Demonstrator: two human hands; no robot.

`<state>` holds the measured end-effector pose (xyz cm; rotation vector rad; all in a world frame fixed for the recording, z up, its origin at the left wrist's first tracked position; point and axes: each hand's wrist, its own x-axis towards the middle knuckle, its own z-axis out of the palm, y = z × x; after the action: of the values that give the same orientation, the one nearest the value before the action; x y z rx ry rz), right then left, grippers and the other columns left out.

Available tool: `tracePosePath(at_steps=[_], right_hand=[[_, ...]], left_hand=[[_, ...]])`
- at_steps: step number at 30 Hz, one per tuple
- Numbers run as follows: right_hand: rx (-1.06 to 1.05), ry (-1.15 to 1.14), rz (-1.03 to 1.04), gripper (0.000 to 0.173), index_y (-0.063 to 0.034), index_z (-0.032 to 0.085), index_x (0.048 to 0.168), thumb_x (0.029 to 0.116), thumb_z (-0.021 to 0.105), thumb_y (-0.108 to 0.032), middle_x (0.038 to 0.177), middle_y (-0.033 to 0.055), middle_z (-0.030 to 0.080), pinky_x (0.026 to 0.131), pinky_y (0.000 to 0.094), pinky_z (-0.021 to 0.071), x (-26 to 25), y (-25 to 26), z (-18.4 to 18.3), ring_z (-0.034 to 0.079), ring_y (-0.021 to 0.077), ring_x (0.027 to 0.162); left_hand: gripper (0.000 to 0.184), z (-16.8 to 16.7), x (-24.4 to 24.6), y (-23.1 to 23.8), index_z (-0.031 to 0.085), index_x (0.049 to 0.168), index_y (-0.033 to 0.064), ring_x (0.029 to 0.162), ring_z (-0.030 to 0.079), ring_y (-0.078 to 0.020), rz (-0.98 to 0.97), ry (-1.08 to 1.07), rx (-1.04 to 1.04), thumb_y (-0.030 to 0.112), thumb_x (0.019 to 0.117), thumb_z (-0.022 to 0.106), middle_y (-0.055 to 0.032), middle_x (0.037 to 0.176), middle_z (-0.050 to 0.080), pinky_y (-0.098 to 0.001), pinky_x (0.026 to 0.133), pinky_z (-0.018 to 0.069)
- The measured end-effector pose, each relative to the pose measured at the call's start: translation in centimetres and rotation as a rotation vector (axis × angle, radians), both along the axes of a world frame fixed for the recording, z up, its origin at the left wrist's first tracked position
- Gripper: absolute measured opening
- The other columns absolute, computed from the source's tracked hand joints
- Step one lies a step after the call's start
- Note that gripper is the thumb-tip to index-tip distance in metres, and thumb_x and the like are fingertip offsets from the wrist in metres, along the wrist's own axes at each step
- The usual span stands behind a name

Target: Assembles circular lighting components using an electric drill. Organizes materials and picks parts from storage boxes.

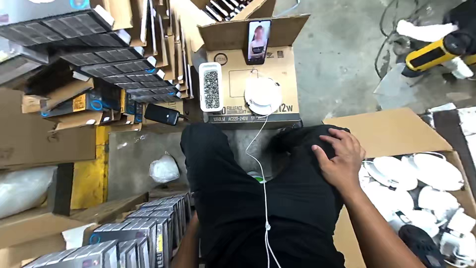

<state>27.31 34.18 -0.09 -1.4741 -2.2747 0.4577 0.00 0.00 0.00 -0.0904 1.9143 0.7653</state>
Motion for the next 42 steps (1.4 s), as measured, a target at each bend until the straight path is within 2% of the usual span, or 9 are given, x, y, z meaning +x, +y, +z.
tracePosePath(at_steps=[5,10,14,17,20,22,31,34,42], right_hand=[[-0.006,0.014,0.026,0.054,-0.0101,0.074,0.116,0.0952,0.054,-0.055,0.142,0.0184,0.06,0.113,0.0687,0.0239,0.0,0.0,0.1,0.043,0.0438,0.141],[-0.006,0.016,0.019,0.053,-0.0096,0.075,0.115,0.0949,0.055,-0.055,0.14,0.0189,0.061,0.114,0.066,0.0243,0.5,-0.2,0.0,0.044,0.0424,0.141],[0.01,0.021,0.039,0.052,-0.0092,0.075,0.114,0.0946,0.057,-0.054,0.139,0.0204,0.061,0.115,0.0652,0.0236,0.6,0.0,-0.1,0.044,0.0426,0.141],[0.019,0.024,0.034,0.053,-0.0082,0.075,0.113,0.0944,0.057,-0.054,0.139,0.0206,0.061,0.115,0.0652,0.0238,0.2,0.0,0.0,0.044,0.0431,0.141],[0.01,0.028,0.024,0.054,-0.0083,0.076,0.112,0.0937,0.056,-0.055,0.138,0.0211,0.061,0.113,0.0671,0.0239,-0.3,-0.1,0.4,0.044,0.0438,0.14],[0.011,0.038,0.026,0.055,-0.0081,0.076,0.112,0.0938,0.055,-0.056,0.138,0.0218,0.061,0.112,0.0684,0.0235,-0.6,0.1,0.3,0.044,0.0451,0.14],[0.031,0.038,-0.008,0.058,-0.0094,0.076,0.112,0.0933,0.053,-0.059,0.138,0.0183,0.062,0.112,0.0691,0.0251,-0.3,-0.2,0.2,0.046,0.0433,0.14],[0.043,0.037,-0.024,0.058,-0.0091,0.077,0.111,0.0934,0.052,-0.059,0.137,0.0186,0.063,0.111,0.069,0.0256,-0.3,-0.4,0.1,0.047,0.0438,0.139],[0.041,0.05,-0.007,0.058,-0.0094,0.076,0.111,0.0935,0.052,-0.059,0.137,0.018,0.063,0.112,0.0684,0.0262,-0.4,-0.3,0.1,0.046,0.0436,0.139]], left_hand=[[0.052,-3.9,0.2,-2.6,0.05,0.137,-0.0086,0.111,0.059,-0.0257,0.212,-0.109,0.052,0.033,0.1133,0.029,-0.026,0.128,0.058,-0.0414,0.096,0.0493],[0.041,-7.9,-2.0,-6.1,0.065,0.127,-0.0005,0.115,0.063,-0.0407,-0.29,0.008,-0.528,0.03,0.1065,0.048,-0.0267,0.121,0.066,-0.0624,0.099,0.0471],[0.028,-5.1,-3.7,-5.6,0.056,0.12,0.0088,0.049,0.048,-0.0125,-0.097,-0.2,-0.419,0.03,0.1097,0.041,-0.0032,0.069,0.056,-0.0279,0.044,0.0406],[0.042,-3.7,-4.5,-2.2,0.044,0.146,0.0131,0.065,0.06,-0.0201,0.298,-0.155,-0.172,0.035,0.1101,0.041,-0.0104,0.088,0.063,-0.0379,0.057,0.0521],[0.049,-4.4,-7.0,2.3,0.04,0.151,0.0029,0.119,0.059,-0.0264,0.179,0.144,0.042,0.026,0.1086,0.047,-0.0201,0.138,0.057,-0.0458,0.099,0.0503],[0.047,-4.8,-10.7,6.4,0.046,0.147,-0.0042,0.132,0.054,-0.0302,0.052,0.32,0.166,0.023,0.1083,0.047,-0.0248,0.143,0.053,-0.0477,0.11,0.0433],[0.037,-5.7,-21.1,21.8,0.06,0.13,0.0032,0.086,0.064,-0.0174,0.332,0.357,0.277,0.03,0.1096,0.045,-0.0111,0.109,0.069,-0.0366,0.076,0.052],[0.033,-4.9,-21.3,22.8,0.063,0.13,0.0008,0.108,0.064,-0.0285,0.186,0.441,0.282,0.021,0.1044,0.055,-0.0191,0.122,0.066,-0.0492,0.094,0.0512],[0.038,-4.9,-22.6,21.5,0.054,0.139,0.0018,0.112,0.063,-0.03,0.01,0.385,0.27,0.017,0.1041,0.057,-0.0211,0.132,0.06,-0.0474,0.094,0.0525]])
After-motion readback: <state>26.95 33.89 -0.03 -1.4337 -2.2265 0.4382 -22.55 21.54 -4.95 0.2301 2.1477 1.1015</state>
